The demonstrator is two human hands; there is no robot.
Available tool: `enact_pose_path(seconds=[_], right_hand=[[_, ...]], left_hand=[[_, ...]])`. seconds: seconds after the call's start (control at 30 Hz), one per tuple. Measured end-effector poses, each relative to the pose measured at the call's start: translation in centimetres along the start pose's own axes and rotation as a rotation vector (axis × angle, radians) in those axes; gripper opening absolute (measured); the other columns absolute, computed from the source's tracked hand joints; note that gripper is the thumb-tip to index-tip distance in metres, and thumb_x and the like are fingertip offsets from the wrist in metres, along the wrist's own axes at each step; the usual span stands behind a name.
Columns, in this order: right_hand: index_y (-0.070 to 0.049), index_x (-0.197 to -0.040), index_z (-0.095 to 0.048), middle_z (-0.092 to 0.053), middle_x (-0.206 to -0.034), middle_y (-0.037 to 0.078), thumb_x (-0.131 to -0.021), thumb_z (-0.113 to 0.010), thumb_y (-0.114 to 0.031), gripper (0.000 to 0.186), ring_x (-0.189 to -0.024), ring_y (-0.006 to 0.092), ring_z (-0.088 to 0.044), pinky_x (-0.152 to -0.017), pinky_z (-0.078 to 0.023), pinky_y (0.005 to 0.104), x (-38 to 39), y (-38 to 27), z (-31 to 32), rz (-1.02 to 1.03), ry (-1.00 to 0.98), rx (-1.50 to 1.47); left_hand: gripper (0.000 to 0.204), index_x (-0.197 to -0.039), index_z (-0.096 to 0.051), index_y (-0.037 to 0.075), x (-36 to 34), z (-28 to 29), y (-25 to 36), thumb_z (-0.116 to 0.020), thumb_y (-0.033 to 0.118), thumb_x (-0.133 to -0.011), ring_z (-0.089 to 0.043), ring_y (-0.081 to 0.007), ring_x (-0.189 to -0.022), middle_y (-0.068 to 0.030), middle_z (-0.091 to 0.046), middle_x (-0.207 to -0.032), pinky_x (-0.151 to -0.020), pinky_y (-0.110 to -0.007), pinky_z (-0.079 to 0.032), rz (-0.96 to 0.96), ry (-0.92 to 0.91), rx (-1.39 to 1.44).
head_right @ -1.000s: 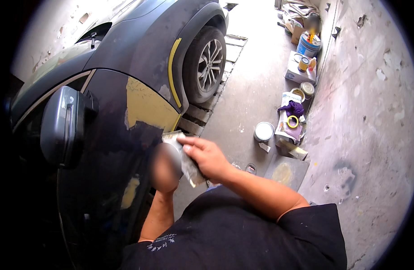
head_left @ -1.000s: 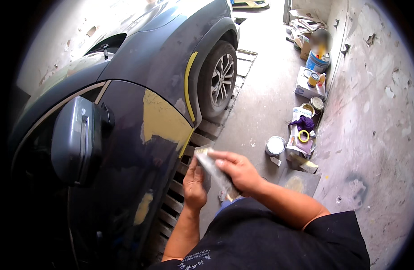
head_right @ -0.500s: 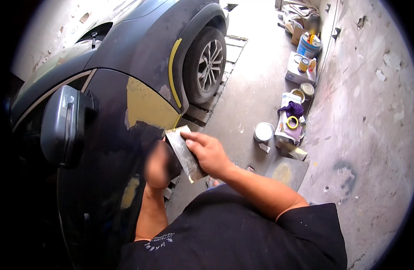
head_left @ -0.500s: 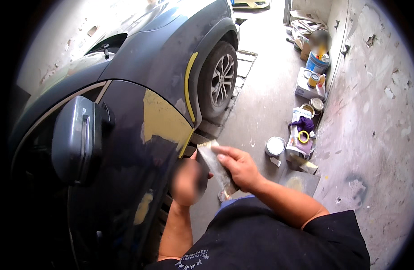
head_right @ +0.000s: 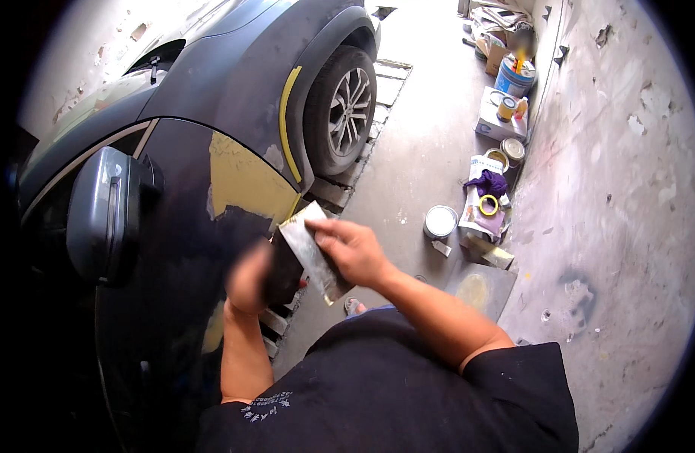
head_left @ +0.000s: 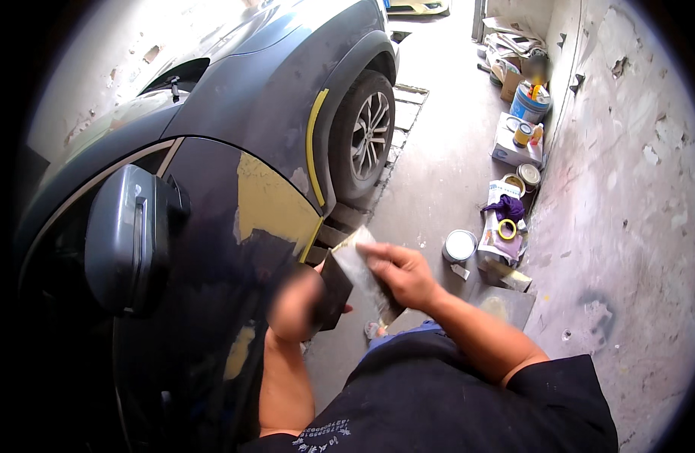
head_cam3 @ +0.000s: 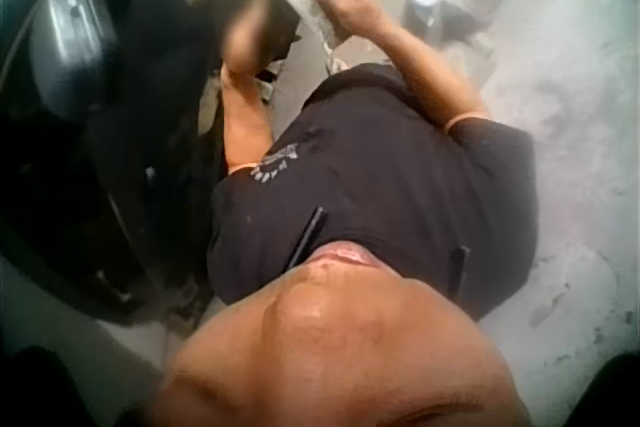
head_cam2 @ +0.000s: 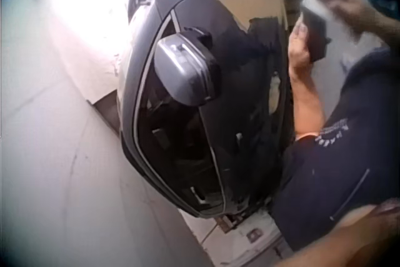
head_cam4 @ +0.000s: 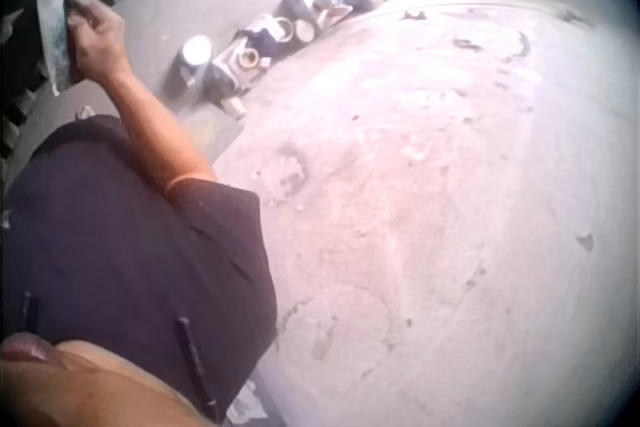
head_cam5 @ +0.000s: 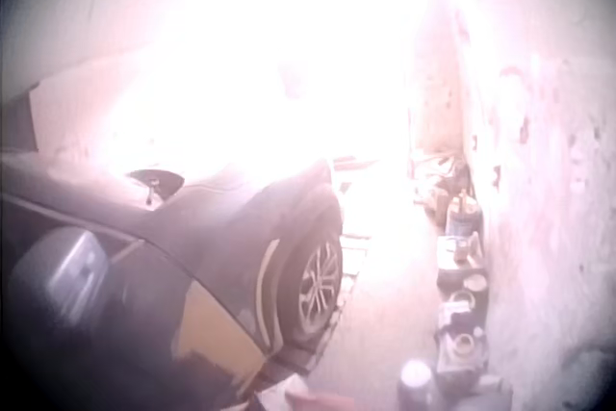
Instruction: The person applies body filler to a damaged area on the side of a car using a putty knife. They scoop filler from a container, spread it over the sanded area, and smooth it to blend with the surrounding surface.
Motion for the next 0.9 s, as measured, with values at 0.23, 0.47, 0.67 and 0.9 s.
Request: enact_pose_path(seconds=[0.23,0.47,0.67,0.9], right_hand=[[0.001,-0.121,-0.062,-0.063,-0.121,0.010,-0.092,-0.058,-0.012,0.032,-0.112,0.0165,-0.056,-0.100,-0.039,0.0306,1.9,0.3,-1.0,-0.253,-0.584,-0.275],[-0.001,-0.126,-0.058,-0.062,-0.116,0.008,-0.088,-0.062,-0.021,0.043,-0.102,0.0140,-0.058,-0.089,-0.044,0.0270,-2.5,-2.5,-0.3,-0.307,-0.501,-0.453],[0.000,-0.128,-0.056,-0.062,-0.112,0.008,-0.089,-0.062,-0.019,0.044,-0.096,0.0122,-0.058,-0.086,-0.045,0.0239,-1.1,1.0,4.3,-0.218,-0.190,-0.233],[-0.004,-0.124,-0.059,-0.065,-0.110,0.006,-0.092,-0.060,-0.012,0.033,-0.098,0.0124,-0.059,-0.086,-0.047,0.0274,1.9,1.4,-2.1,-0.093,-0.227,-0.106]], left_hand=[[0.054,-0.123,-0.052,-0.009,1.2,0.1,-0.5,-0.045,0.036,-0.093,-0.066,-0.0333,-0.092,-0.0236,-0.062,-0.112,-0.077,-0.044,-0.056,0.033,-0.287,0.134],[0.068,-0.129,-0.039,-0.019,0.5,-0.8,-3.7,-0.058,0.034,-0.090,-0.052,-0.0571,-0.109,-0.0372,-0.049,-0.124,-0.080,-0.060,-0.052,0.279,-0.505,0.280],[0.070,-0.136,-0.036,-0.010,-0.5,1.7,-1.7,-0.050,0.043,-0.092,-0.049,-0.0501,-0.118,-0.0315,-0.044,-0.134,-0.084,-0.054,-0.052,-0.015,-0.219,0.410],[0.065,-0.135,-0.044,0.000,-2.8,4.1,-3.6,-0.035,0.052,-0.096,-0.057,-0.0357,-0.111,-0.0258,-0.048,-0.133,-0.086,-0.049,-0.052,-0.141,0.079,0.686]])
Point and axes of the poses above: each hand's wrist, its own x-axis away from the middle knuckle, its own z-axis out of the back of the hand, y = z × x, the point moved 9 cm from there along -x, towards the middle knuckle
